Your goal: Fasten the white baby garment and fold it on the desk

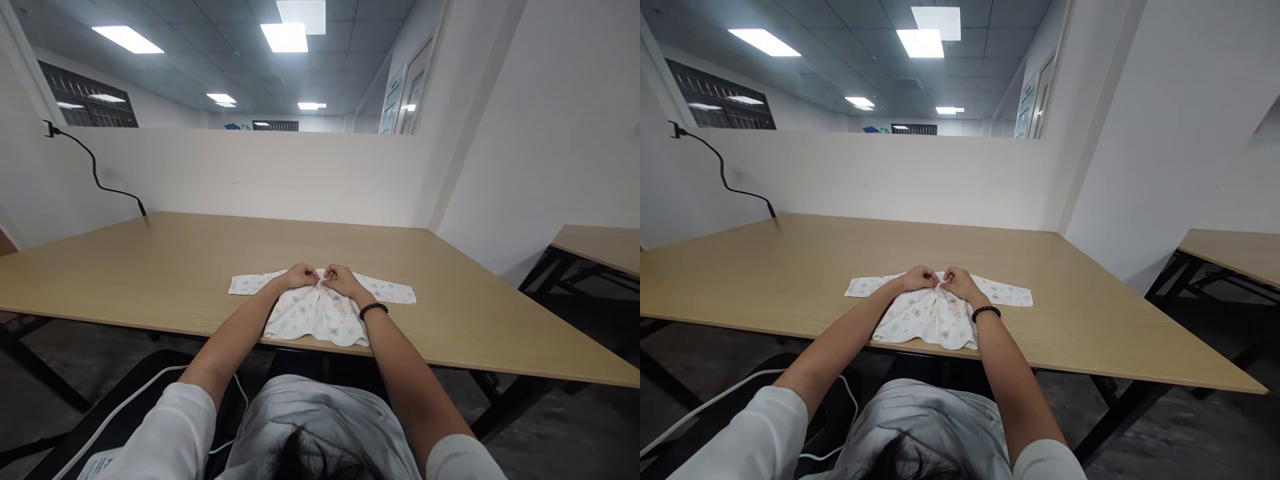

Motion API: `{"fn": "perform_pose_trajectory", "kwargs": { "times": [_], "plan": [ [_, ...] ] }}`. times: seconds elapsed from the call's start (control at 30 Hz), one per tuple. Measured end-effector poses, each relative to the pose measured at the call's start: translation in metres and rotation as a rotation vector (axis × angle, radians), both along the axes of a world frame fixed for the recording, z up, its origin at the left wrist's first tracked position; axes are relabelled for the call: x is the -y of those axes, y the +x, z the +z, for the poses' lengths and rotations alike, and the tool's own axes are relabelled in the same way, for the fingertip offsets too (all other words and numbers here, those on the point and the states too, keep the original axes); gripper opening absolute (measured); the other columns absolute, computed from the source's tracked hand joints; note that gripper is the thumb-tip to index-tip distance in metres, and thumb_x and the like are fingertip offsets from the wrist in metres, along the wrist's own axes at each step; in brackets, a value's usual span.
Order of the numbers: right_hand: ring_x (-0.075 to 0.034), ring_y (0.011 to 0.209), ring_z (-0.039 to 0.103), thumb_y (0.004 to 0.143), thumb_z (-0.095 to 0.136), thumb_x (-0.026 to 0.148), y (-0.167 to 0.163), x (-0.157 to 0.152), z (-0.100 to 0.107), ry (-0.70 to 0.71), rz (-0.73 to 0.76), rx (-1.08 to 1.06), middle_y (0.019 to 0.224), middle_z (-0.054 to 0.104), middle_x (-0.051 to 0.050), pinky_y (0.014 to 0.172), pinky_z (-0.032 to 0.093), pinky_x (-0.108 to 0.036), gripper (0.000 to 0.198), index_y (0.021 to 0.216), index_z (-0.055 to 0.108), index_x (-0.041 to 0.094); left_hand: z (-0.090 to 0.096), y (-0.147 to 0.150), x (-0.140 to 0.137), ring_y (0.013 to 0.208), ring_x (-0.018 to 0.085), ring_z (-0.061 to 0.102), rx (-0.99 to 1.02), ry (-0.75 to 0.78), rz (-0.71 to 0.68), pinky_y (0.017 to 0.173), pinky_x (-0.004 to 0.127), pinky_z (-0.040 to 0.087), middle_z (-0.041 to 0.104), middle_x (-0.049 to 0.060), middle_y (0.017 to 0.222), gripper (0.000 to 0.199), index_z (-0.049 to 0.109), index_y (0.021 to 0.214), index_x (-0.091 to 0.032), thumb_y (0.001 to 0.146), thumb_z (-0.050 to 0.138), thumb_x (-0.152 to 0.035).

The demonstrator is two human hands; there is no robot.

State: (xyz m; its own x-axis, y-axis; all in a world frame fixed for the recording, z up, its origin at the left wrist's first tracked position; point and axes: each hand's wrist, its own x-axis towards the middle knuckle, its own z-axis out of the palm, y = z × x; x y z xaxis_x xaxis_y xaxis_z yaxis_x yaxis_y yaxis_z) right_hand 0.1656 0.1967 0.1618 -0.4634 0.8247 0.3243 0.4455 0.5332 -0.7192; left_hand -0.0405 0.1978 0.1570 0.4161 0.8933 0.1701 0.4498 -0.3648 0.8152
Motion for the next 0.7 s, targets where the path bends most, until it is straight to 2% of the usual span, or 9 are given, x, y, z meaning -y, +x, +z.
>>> {"fn": "perform_pose_trajectory", "kwargs": {
  "times": [0.13, 0.27, 0.37, 0.47, 0.57, 0.7],
  "plan": [
    [-0.013, 0.061, 0.05, 0.067, 0.072, 0.028, 0.001, 0.003, 0.004, -0.038, 0.055, -0.008, 0.063, 0.056, 0.004, 0.058, 0.037, -0.024, 0.017, 0.069, 0.058, 0.019, 0.003, 0.0, 0.002, 0.071, 0.017, 0.06, -0.066, 0.045, -0.021, 0.066, 0.025, 0.045, 0.068, 0.001, 0.073, 0.021, 0.074, 0.082, -0.015, 0.065, 0.069, -0.027],
    [-0.01, 0.049, 0.037, 0.072, 0.07, 0.047, 0.004, 0.011, 0.009, -0.178, 0.18, 0.108, 0.051, 0.044, 0.006, 0.05, 0.026, -0.025, 0.038, 0.057, 0.048, 0.02, 0.008, -0.003, 0.005, 0.072, 0.015, 0.059, -0.149, 0.131, -0.087, 0.067, 0.025, 0.046, 0.069, 0.001, 0.08, 0.022, 0.071, 0.086, -0.017, 0.067, 0.068, -0.028],
    [-0.01, 0.05, 0.035, 0.07, 0.071, 0.053, 0.005, 0.014, 0.012, -0.196, 0.178, 0.206, 0.05, 0.041, 0.007, 0.051, 0.025, -0.025, 0.044, 0.055, 0.046, 0.02, 0.012, -0.006, 0.007, 0.072, 0.015, 0.058, -0.23, 0.186, -0.107, 0.068, 0.025, 0.047, 0.068, 0.001, 0.082, 0.02, 0.068, 0.087, -0.018, 0.071, 0.066, -0.03],
    [-0.012, 0.058, 0.045, 0.069, 0.073, 0.051, 0.006, 0.015, 0.015, -0.109, 0.064, 0.277, 0.056, 0.05, 0.005, 0.057, 0.031, -0.025, 0.04, 0.059, 0.051, 0.02, 0.014, -0.009, 0.01, 0.085, 0.018, 0.062, -0.287, 0.243, -0.156, 0.077, 0.026, 0.049, 0.07, 0.002, 0.093, 0.02, 0.068, 0.092, -0.019, 0.077, 0.063, -0.031],
    [-0.015, 0.068, 0.054, 0.069, 0.073, 0.039, 0.005, 0.014, 0.016, -0.019, -0.008, 0.314, 0.068, 0.062, 0.002, 0.064, 0.036, -0.025, 0.024, 0.065, 0.06, 0.02, 0.014, -0.009, 0.011, 0.1, 0.021, 0.063, -0.313, 0.315, -0.195, 0.088, 0.028, 0.048, 0.07, 0.005, 0.104, 0.024, 0.069, 0.097, -0.02, 0.084, 0.059, -0.038],
    [-0.017, 0.075, 0.059, 0.069, 0.068, 0.025, 0.002, 0.01, 0.011, 0.017, -0.05, 0.27, 0.077, 0.069, -0.001, 0.069, 0.04, -0.026, 0.006, 0.069, 0.065, 0.019, 0.011, -0.006, 0.009, 0.098, 0.023, 0.064, -0.334, 0.357, -0.151, 0.086, 0.029, 0.049, 0.07, 0.006, 0.101, 0.029, 0.071, 0.096, -0.02, 0.088, 0.057, -0.045]
  ]
}}
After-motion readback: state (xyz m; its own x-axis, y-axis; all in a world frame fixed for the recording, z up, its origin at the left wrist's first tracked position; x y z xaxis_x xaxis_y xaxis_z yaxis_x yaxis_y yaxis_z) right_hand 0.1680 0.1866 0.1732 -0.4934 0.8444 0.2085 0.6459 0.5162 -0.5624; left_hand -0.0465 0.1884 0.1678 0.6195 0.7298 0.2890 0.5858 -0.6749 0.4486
